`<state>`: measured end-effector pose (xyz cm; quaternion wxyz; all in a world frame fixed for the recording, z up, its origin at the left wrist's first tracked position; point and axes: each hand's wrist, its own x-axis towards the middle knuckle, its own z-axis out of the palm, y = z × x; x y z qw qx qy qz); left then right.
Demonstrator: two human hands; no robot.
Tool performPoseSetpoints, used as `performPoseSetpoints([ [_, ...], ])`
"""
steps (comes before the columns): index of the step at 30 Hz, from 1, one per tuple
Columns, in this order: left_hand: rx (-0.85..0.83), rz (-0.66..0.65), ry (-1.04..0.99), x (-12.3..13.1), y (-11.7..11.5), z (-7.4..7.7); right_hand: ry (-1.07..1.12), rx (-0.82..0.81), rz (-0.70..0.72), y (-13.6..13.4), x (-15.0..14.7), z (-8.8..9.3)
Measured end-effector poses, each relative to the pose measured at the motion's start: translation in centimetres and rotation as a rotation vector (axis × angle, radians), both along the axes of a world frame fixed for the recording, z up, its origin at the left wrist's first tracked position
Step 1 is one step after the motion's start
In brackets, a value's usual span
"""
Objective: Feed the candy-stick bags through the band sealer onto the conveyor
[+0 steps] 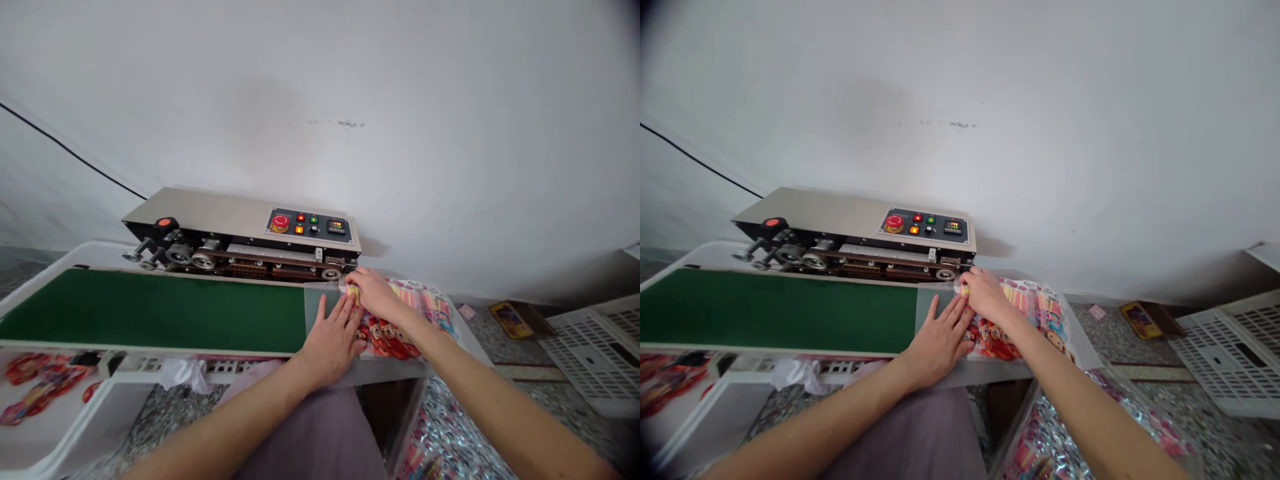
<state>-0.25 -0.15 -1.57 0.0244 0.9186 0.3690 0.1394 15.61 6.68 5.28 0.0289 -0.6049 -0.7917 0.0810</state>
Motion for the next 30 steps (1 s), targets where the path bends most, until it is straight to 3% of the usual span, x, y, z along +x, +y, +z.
performPoseSetpoints([
  [5,-0.013,-0.002,-0.020,0.1,0.0,-0.1,-0.001,-0.033,-0.040,1.1,-0.3,-0.4],
  [8,-0.016,-0.002,-0.033,0.1,-0.1,0.0,0.000,-0.031,-0.023,0.7,0.0,0.6],
  [13,-0.059,0.065,-0.036,-0.3,-0.2,1.1,-0.075,0.172,0.039,-4.5,3.0,2.6],
  [16,-0.100,0.113,-0.018,-0.4,-0.2,2.0,-0.190,0.361,-0.069,-8.5,5.3,1.5],
  [19,-0.111,0.131,-0.031,0.0,0.1,2.4,-0.297,0.432,-0.120,-11.0,6.0,-0.7],
  [22,-0.094,0.099,-0.049,0.4,0.4,1.8,-0.357,0.424,-0.116,-11.5,4.9,-1.8],
  [25,-0.052,0.049,-0.032,-0.1,0.6,0.6,-0.353,0.380,-0.109,-10.8,2.7,-1.7],
  [28,-0.043,0.066,0.005,-1.8,0.9,0.1,-0.302,0.322,-0.117,-9.9,0.2,-1.5],
  [30,-0.055,0.118,0.040,-3.3,1.1,0.5,-0.266,0.289,-0.116,-9.5,-1.2,-1.5],
])
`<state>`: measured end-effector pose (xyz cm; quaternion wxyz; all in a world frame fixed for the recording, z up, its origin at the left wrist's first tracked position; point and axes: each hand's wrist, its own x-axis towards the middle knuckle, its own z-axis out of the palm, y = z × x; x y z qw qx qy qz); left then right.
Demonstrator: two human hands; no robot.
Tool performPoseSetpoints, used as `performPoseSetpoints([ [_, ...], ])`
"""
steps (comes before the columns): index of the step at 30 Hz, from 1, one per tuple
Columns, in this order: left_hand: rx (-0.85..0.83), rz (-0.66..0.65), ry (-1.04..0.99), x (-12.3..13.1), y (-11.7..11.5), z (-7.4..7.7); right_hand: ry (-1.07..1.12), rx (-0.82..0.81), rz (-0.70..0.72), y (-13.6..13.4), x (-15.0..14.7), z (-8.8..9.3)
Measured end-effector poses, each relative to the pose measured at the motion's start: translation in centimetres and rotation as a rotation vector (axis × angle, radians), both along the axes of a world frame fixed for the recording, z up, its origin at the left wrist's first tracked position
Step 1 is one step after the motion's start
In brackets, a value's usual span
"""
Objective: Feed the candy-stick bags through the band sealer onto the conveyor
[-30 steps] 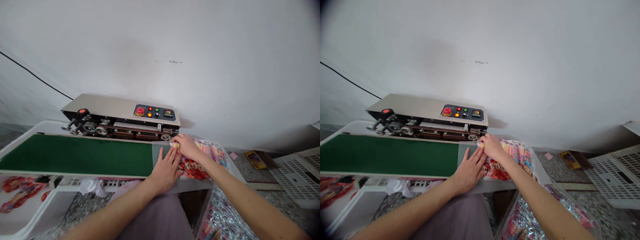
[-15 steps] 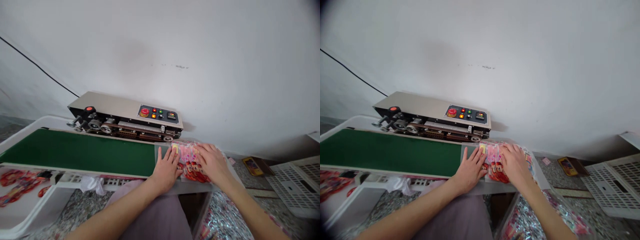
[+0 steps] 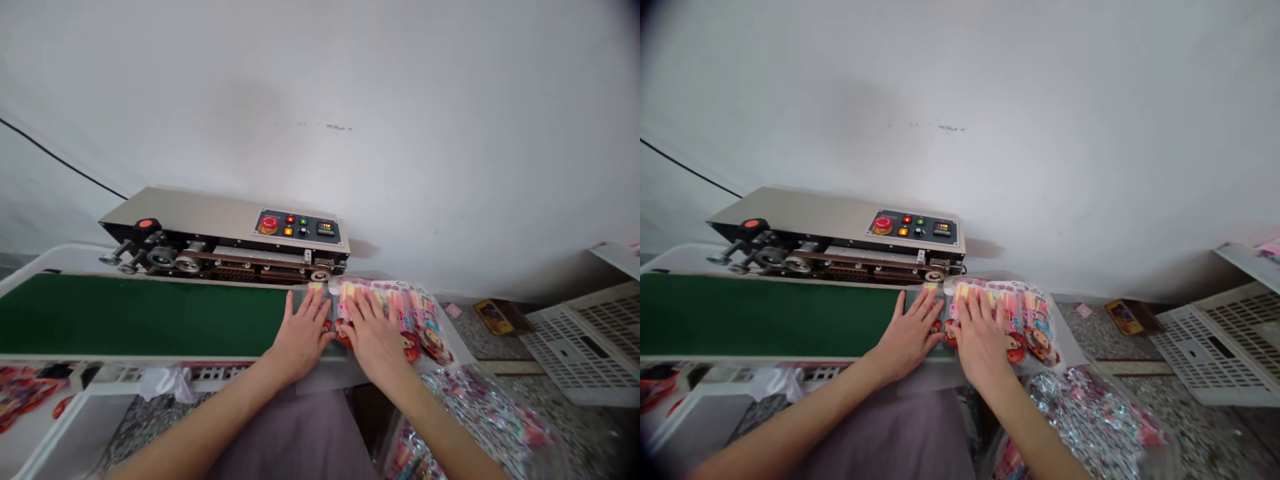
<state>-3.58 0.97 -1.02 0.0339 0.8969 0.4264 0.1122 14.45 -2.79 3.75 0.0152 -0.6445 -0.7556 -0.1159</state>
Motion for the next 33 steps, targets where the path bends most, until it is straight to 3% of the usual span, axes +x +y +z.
performPoseSetpoints([
  [5,-0.051,0.127,0.069,-2.3,0.6,2.9,0.052,-0.006,0.018,0.4,-1.1,0.3],
  [8,-0.078,0.050,0.023,-1.7,0.6,3.9,0.028,-0.022,0.088,0.4,-0.6,0.9],
  [12,-0.113,-0.102,-0.021,0.0,-0.1,3.2,-0.045,-0.086,0.094,0.2,0.1,1.9],
  [16,-0.106,-0.104,0.020,0.9,-0.5,2.8,-0.079,-0.104,-0.025,-0.2,0.6,2.9],
  [20,-0.077,-0.106,0.040,1.6,0.0,2.9,-0.076,-0.093,-0.028,-0.4,0.7,2.7],
  [24,-0.037,-0.196,-0.011,2.2,0.4,1.2,-0.103,-0.134,0.043,-0.3,0.5,2.1],
  [27,0.004,-0.202,-0.040,1.9,0.3,0.0,-0.151,-0.124,0.012,-0.2,0.4,2.2],
  [29,0.001,-0.182,-0.039,1.7,0.2,0.1,-0.168,-0.099,0.001,-0.2,0.3,2.4],
  [33,-0.032,-0.131,0.022,1.8,0.1,1.9,-0.146,-0.063,0.012,-0.1,0.4,2.6],
])
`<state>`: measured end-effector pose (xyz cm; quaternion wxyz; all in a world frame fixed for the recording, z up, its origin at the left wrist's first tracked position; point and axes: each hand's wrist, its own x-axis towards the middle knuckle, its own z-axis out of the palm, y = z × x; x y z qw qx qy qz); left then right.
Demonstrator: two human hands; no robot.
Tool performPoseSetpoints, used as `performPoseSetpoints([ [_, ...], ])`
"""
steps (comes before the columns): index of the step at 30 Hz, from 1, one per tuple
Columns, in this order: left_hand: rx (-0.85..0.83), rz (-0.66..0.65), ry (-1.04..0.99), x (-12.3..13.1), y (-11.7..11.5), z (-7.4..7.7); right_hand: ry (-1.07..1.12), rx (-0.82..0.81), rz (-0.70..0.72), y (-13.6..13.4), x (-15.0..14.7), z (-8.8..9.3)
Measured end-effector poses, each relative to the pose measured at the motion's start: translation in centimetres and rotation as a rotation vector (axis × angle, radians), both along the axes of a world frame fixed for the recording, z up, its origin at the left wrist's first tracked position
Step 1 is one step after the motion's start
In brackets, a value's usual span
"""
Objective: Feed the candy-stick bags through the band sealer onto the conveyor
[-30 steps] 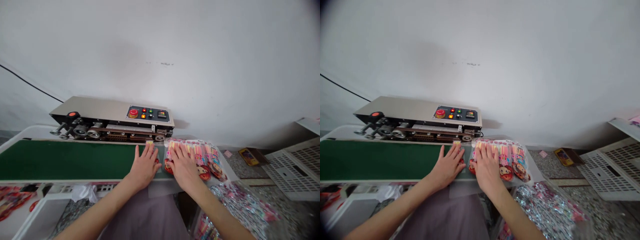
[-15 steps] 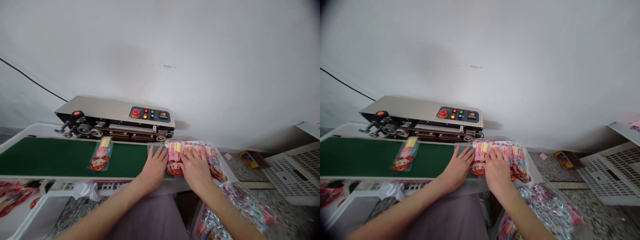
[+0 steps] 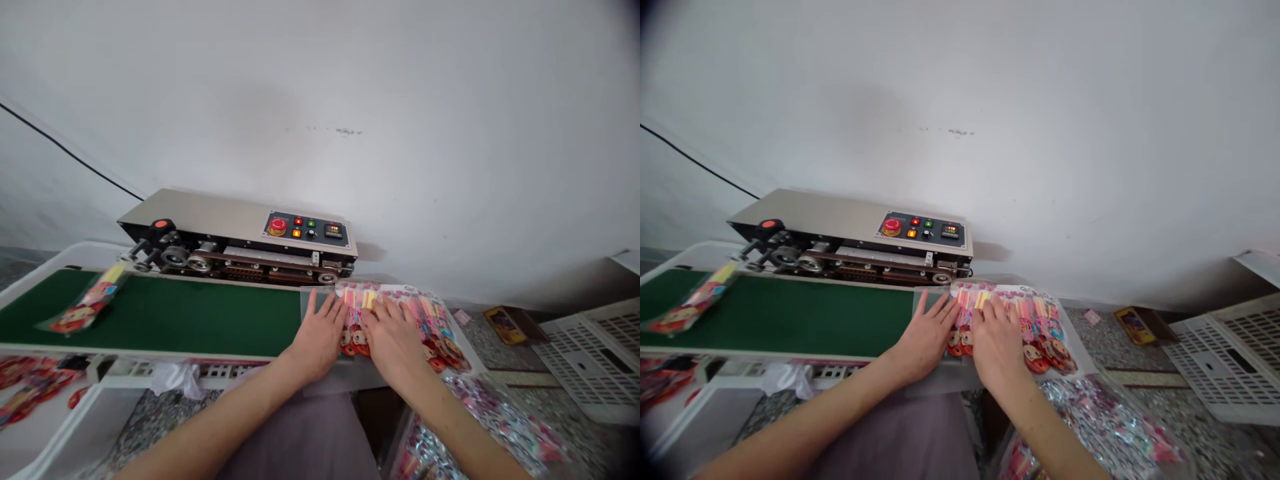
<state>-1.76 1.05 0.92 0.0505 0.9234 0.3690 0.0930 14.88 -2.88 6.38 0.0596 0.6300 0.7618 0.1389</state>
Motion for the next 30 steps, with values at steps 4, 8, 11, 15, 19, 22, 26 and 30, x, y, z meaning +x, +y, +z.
performPoseSetpoints([
  [4,-0.023,-0.011,0.001,0.9,-0.1,0.8,0.112,-0.055,0.039,2.1,0.8,0.7],
  [8,-0.002,-0.040,-0.055,1.5,-0.2,-0.9,0.314,-0.170,0.080,6.4,1.4,0.6],
  [11,0.026,-0.023,-0.072,1.5,-0.2,-2.3,0.376,-0.211,0.067,9.2,1.5,-0.5],
  [15,0.018,-0.024,-0.076,1.3,-0.2,-2.5,0.404,-0.224,0.056,11.0,1.3,-1.8],
  [19,-0.003,-0.018,-0.065,1.4,-0.2,-1.9,0.410,-0.230,0.064,10.3,2.0,-0.8],
  [22,-0.004,0.002,-0.078,1.1,-0.3,-1.7,0.370,-0.138,0.037,7.3,2.9,0.6],
  [26,0.039,-0.012,-0.080,-0.1,-0.1,-1.7,0.181,0.054,-0.031,1.3,2.9,0.9],
  [30,0.078,-0.030,-0.045,-1.2,0.1,-1.8,0.152,0.090,0.046,-1.8,0.7,-0.7],
])
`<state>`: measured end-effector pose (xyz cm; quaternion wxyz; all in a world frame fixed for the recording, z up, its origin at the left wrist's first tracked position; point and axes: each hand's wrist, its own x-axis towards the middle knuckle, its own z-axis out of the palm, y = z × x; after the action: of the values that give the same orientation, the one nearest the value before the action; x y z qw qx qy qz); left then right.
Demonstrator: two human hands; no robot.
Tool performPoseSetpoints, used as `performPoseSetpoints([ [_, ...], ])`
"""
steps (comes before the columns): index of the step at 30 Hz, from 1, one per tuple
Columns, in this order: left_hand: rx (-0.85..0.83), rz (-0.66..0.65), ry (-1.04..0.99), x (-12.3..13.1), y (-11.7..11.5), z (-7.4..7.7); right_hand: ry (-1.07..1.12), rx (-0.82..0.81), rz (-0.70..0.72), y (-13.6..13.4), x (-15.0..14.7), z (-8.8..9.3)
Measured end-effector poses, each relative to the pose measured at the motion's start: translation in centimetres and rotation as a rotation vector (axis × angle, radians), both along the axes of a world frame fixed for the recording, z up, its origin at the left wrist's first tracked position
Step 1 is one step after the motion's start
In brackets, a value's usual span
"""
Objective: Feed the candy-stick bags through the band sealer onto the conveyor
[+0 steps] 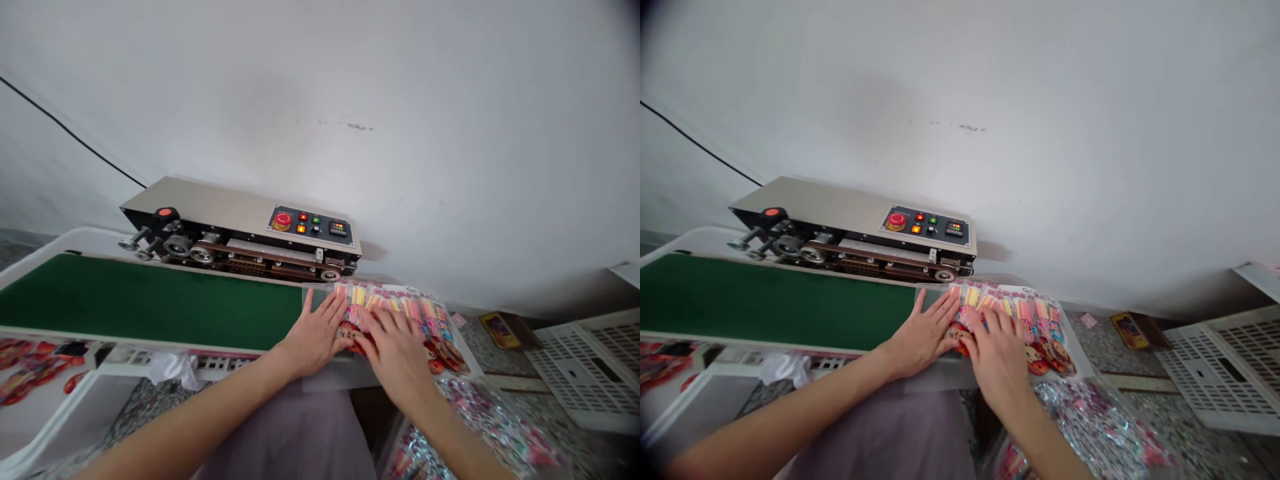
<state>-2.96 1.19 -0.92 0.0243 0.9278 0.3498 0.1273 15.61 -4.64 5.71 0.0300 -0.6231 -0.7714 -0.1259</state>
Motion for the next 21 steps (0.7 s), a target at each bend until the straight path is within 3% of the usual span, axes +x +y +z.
performPoseSetpoints([
  [4,0.029,-0.003,0.015,-0.4,0.2,0.0,-0.048,-0.028,-0.008,0.5,-1.2,-1.1],
  [11,0.048,0.044,0.012,-2.4,0.5,-0.2,-0.040,-0.065,-0.019,0.8,-0.8,-1.5],
  [14,0.010,0.143,0.016,-3.6,0.8,0.8,-0.038,-0.080,0.006,0.7,-0.9,-1.9],
  [17,-0.037,0.227,0.014,-2.7,1.0,2.2,-0.062,-0.089,0.026,0.8,-1.0,-2.0],
  [21,-0.099,0.002,-0.054,1.0,0.8,2.4,-0.105,-0.093,-0.076,1.3,-0.5,-1.3],
])
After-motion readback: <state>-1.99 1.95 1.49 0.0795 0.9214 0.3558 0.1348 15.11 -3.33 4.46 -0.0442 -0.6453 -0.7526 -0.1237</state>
